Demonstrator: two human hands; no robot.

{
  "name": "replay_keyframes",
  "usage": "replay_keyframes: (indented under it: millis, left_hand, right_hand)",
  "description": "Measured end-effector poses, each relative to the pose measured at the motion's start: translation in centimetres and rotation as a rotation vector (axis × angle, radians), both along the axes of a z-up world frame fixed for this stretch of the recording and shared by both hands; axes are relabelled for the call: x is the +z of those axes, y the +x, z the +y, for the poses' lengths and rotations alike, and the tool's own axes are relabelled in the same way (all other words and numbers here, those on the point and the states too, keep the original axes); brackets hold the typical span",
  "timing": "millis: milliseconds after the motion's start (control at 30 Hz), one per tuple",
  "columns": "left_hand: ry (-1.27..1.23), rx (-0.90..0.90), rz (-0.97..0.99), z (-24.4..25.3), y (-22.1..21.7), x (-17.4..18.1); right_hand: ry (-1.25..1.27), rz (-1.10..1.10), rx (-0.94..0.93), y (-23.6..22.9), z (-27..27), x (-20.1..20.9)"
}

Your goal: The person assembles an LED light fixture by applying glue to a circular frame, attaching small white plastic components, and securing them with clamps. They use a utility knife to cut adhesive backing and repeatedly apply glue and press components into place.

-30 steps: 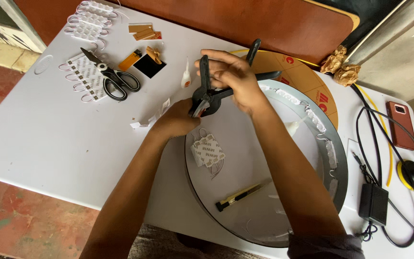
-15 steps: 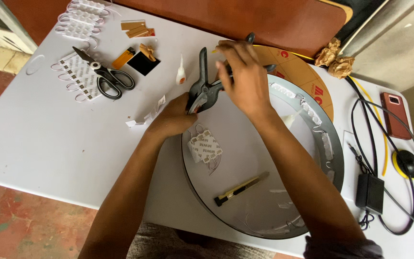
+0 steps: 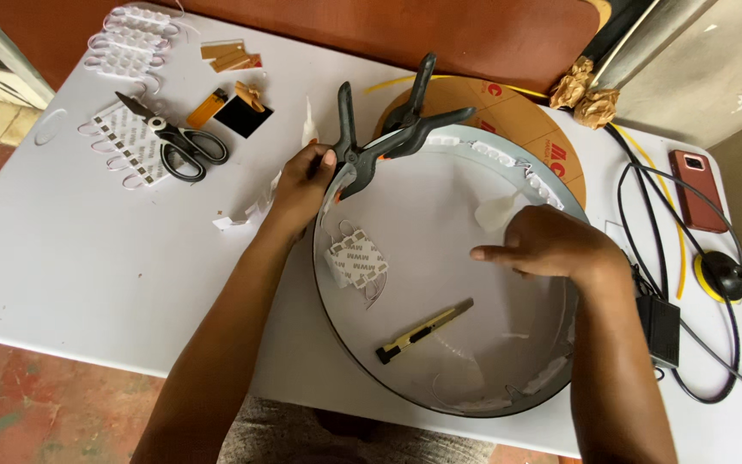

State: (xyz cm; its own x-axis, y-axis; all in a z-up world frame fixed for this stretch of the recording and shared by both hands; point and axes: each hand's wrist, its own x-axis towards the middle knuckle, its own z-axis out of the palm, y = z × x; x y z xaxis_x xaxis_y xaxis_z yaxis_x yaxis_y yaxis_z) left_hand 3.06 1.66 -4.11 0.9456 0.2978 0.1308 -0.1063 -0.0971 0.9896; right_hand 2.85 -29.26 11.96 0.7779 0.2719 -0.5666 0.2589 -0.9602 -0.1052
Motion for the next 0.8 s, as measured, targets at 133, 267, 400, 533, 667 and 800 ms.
replay_keyframes:
  millis: [133, 267, 400, 533, 667, 800]
  left_hand:
    - [-0.048, 0.032, -0.058, -0.3, -0.2, 0.3]
    - [-0.036, 0.054, 0.06, -0.7, 0.1, -0.1]
    - [-0.031, 0.038, 0.079, -0.8, 0.2, -0.1]
    - [-0.031, 0.021, 0.073, -0.6, -0.8, 1.3]
    - [0.004, 0.006, 0.012, -0.4, -0.7, 1.0]
    - [0.033, -0.023, -0.005, 0.0, -0.8, 0.8]
  right_hand:
    - [0.13, -0.145, -0.173, 2.1, -1.9, -3.4]
    - [0.31, -0.282, -0.183, 3.9, -2.6, -6.4]
    - [0.408, -0.306, -0.075, 5.6, -4.0, -10.5]
    - [0.633, -0.333, 0.152, 4.3, -1.5, -9.3]
    - [0.97, 0.007, 0.043, 1.6, 2.7, -8.4]
    - [1.153, 0.223, 0.017, -1.6, 6.7, -8.6]
